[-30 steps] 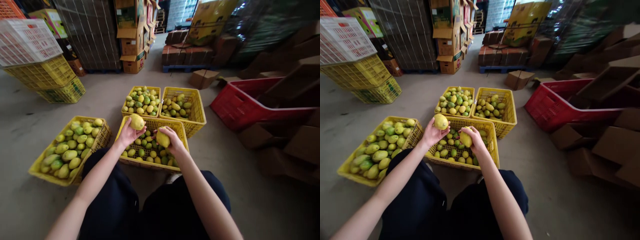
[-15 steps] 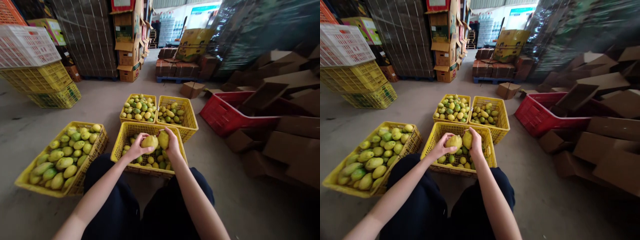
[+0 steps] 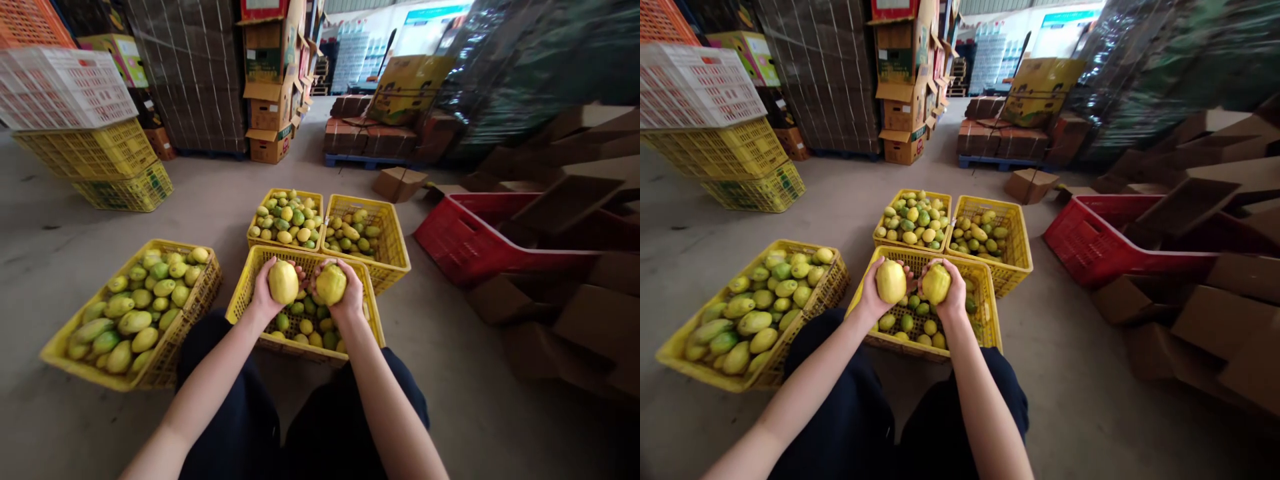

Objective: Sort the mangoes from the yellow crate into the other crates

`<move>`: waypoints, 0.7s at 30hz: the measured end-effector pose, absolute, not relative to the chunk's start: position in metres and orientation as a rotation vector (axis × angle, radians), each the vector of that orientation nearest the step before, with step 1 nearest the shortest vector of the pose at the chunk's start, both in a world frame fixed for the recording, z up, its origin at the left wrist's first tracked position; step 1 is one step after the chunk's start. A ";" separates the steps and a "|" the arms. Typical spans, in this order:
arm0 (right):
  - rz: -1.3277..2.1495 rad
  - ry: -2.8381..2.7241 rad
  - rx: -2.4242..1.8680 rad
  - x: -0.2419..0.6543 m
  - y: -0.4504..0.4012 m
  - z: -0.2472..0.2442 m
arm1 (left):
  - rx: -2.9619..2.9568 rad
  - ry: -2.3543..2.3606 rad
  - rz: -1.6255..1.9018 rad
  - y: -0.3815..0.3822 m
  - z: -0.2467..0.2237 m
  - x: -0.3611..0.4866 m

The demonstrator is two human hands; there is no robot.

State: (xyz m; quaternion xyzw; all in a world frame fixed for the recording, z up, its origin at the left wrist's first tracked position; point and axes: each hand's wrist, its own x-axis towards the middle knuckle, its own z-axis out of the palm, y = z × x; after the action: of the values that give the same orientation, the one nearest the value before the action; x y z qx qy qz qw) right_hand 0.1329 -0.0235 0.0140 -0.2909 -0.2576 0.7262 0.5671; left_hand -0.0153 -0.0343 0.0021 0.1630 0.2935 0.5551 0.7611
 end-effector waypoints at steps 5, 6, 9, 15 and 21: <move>1.706 -0.638 -0.638 0.130 -0.021 0.014 | 0.432 0.630 1.246 -0.026 0.005 -0.010; 1.708 -0.630 -0.640 0.129 -0.020 0.013 | 0.443 0.627 1.238 -0.024 0.006 -0.008; 1.696 -0.589 -0.687 0.127 -0.017 0.008 | 0.430 0.582 1.201 -0.019 0.007 -0.002; 1.083 -0.770 -1.022 0.133 -0.011 0.001 | 0.458 0.483 1.078 -0.019 0.006 0.005; 0.647 -1.224 -1.169 0.126 -0.019 -0.003 | 0.301 0.519 1.113 -0.020 -0.005 0.019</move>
State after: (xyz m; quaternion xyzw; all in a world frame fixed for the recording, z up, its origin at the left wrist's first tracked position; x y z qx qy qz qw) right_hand 0.1259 -0.0190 -0.0030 -0.5077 -0.5317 0.2810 0.6169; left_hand 0.0189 -0.0203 -0.0054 0.1408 0.2425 0.5202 0.8067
